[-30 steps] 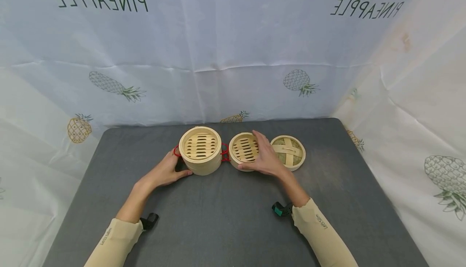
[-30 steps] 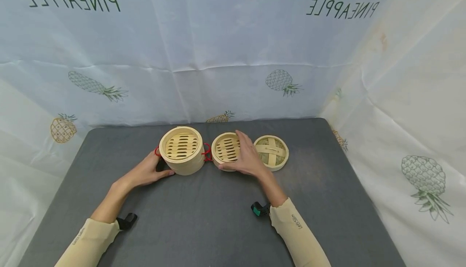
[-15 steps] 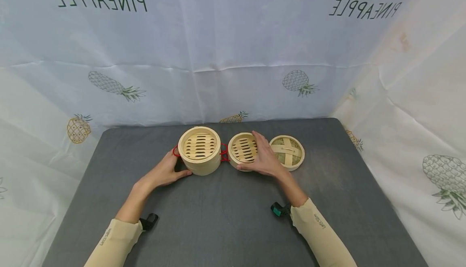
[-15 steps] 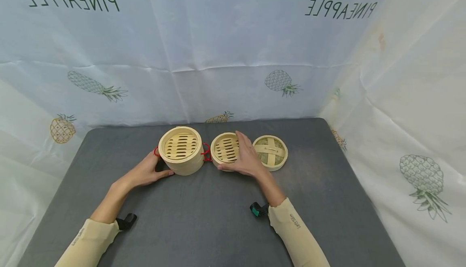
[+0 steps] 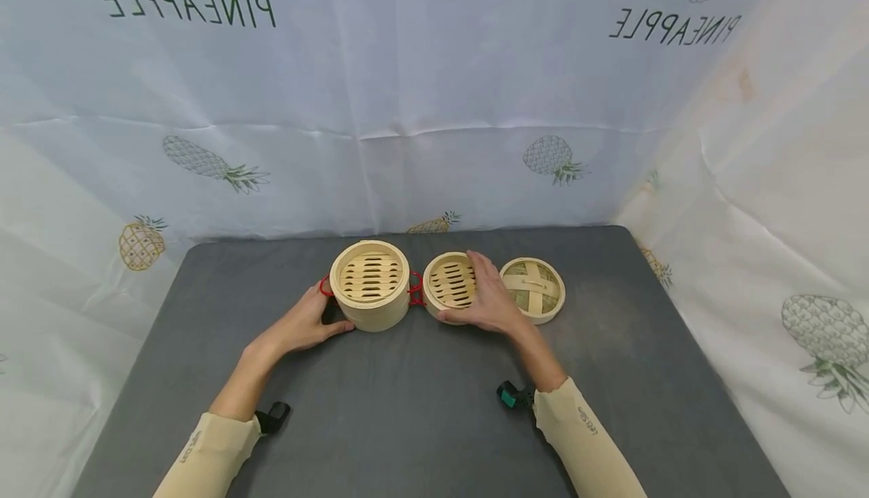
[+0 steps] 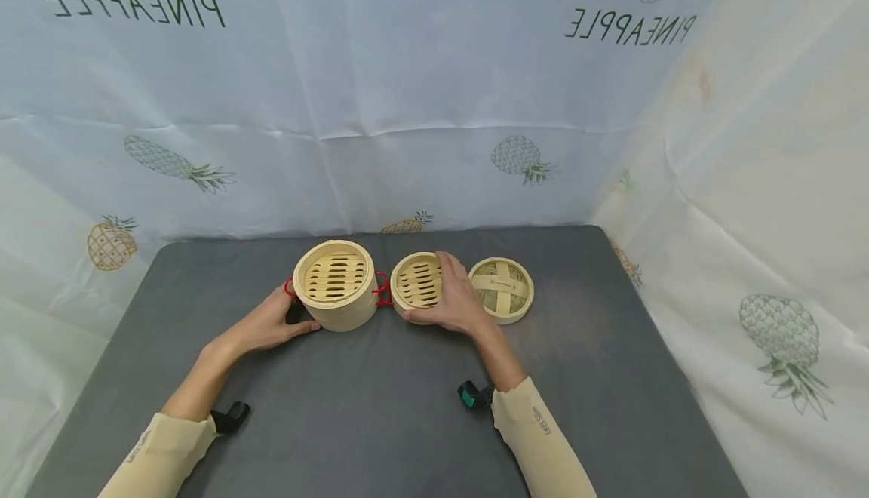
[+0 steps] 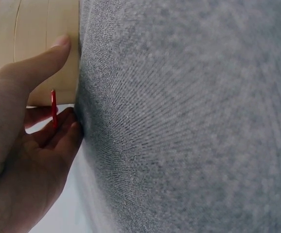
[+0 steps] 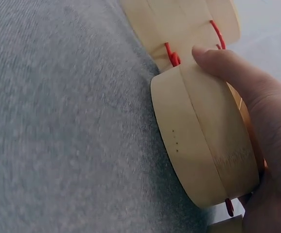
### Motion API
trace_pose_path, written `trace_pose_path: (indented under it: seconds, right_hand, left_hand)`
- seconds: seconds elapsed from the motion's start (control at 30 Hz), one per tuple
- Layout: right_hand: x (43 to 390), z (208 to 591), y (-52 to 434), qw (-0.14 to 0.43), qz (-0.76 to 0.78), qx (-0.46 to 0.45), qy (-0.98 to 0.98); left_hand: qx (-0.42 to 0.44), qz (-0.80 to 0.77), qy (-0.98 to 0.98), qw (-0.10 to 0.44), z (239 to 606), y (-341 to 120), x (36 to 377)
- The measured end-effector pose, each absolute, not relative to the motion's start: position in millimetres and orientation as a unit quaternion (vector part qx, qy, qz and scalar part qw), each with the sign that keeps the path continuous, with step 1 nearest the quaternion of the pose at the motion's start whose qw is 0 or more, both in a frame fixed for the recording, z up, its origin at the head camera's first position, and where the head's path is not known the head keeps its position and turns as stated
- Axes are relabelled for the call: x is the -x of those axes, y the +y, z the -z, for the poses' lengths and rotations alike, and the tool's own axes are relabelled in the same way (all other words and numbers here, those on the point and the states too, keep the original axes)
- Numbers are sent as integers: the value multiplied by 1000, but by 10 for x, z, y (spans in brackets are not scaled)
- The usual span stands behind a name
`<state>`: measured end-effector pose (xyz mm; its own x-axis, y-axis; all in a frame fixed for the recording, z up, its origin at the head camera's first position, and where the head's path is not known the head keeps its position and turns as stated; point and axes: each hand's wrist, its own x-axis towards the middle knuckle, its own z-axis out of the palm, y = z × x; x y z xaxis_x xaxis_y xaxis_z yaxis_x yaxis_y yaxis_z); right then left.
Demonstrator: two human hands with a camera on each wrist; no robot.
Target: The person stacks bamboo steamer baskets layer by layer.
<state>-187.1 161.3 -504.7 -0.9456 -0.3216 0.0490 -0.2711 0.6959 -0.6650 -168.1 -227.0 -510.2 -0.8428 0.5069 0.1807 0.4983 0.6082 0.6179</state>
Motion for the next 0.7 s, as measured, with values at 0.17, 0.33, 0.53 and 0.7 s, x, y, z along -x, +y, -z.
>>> trace_pose_path:
  seconds: [0.17, 0.33, 0.53, 0.7]
  right_hand:
    - [1865, 5087, 1609, 31, 354, 159, 921]
    - [1857, 5096, 1595, 36, 362, 162, 917]
    - [1855, 5075, 1605, 48, 369, 162, 914]
    - [1852, 5041, 1601, 39, 366, 146, 918]
  left_hand:
    - [-273, -342, 899, 10, 5108, -2280, 1658]
    - [-266, -343, 901, 11, 5124, -2301, 1623]
    - [-272, -343, 899, 3, 5127, -2302, 1627]
    - [-282, -347, 894, -10, 5112, -2276, 1664]
